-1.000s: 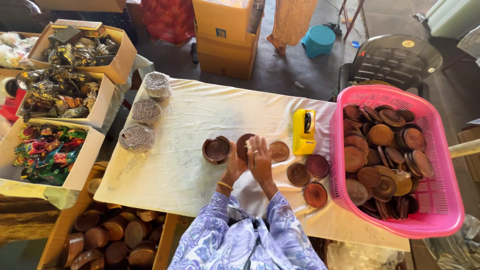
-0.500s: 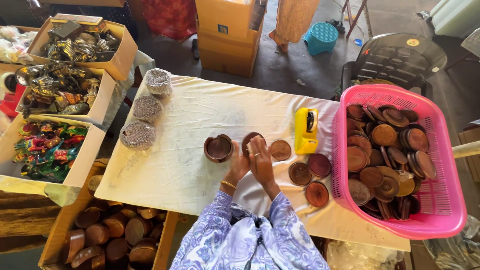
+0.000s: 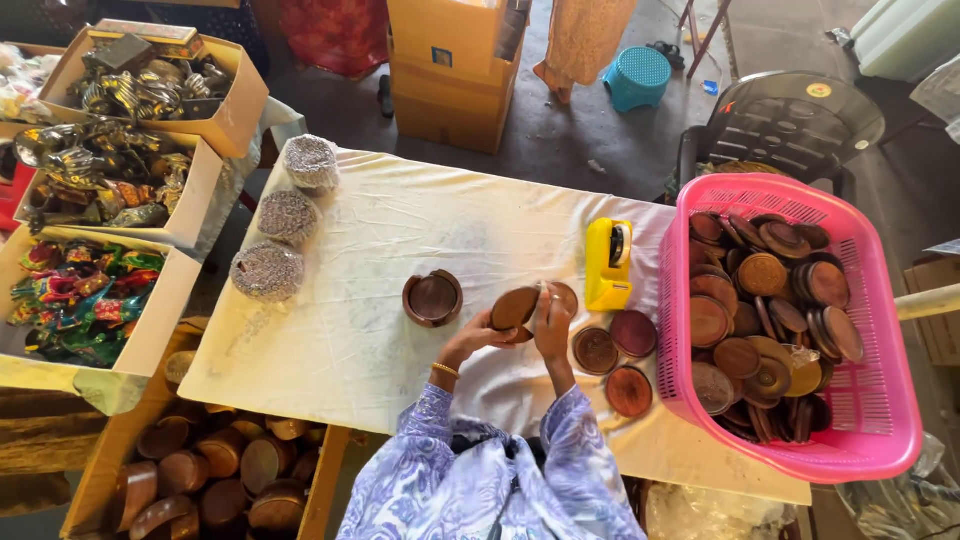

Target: Apply a white polish or wax substance to small wooden discs using a cloth.

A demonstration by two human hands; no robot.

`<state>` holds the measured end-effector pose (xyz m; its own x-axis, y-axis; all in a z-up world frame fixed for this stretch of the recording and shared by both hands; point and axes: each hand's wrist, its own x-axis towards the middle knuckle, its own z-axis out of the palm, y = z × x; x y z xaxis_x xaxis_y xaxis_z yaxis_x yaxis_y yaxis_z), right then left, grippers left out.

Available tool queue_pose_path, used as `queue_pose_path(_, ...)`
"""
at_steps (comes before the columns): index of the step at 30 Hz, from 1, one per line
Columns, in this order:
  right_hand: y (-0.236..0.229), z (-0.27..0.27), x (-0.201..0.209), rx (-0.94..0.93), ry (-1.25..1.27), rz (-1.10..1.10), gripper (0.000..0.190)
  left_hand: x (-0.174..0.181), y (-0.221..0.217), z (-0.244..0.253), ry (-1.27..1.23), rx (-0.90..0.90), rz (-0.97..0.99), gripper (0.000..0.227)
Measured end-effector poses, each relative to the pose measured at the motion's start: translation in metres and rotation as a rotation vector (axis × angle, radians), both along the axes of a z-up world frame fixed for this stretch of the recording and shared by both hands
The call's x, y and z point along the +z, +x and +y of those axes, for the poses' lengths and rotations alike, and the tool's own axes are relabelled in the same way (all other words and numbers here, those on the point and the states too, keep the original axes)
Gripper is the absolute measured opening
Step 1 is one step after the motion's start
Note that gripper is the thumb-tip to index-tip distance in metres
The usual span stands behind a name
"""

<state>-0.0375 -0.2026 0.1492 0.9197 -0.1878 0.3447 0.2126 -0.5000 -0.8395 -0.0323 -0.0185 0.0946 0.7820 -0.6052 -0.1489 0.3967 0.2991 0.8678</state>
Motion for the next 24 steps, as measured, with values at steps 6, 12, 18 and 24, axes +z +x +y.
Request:
queue_pose_path(6,-0.019,0.040,0.050,0.045,-0.341,-0.442,0.034,-0.010,0.005,-0.025,0.771,0.034,-0.371,0.025)
queue_pose_path(12,-0.001,0.013,0.010,0.016,0.115,0.000,0.029,0.110,-0.016,-0.010,0.801,0.302,-0.637,0.032)
queue_pose_path(18,-0.030,0.044,0.094,0.127,-0.479,-0.472,0.030,0.001,0.005,-0.021,0.974,0.229,-0.718,0.015)
queue_pose_path(24,0.019,-0.011,-0.079,-0.113,0.095,0.191,0.040,0.104,-0.011,-0.010,0.584,0.180,-0.266,0.029)
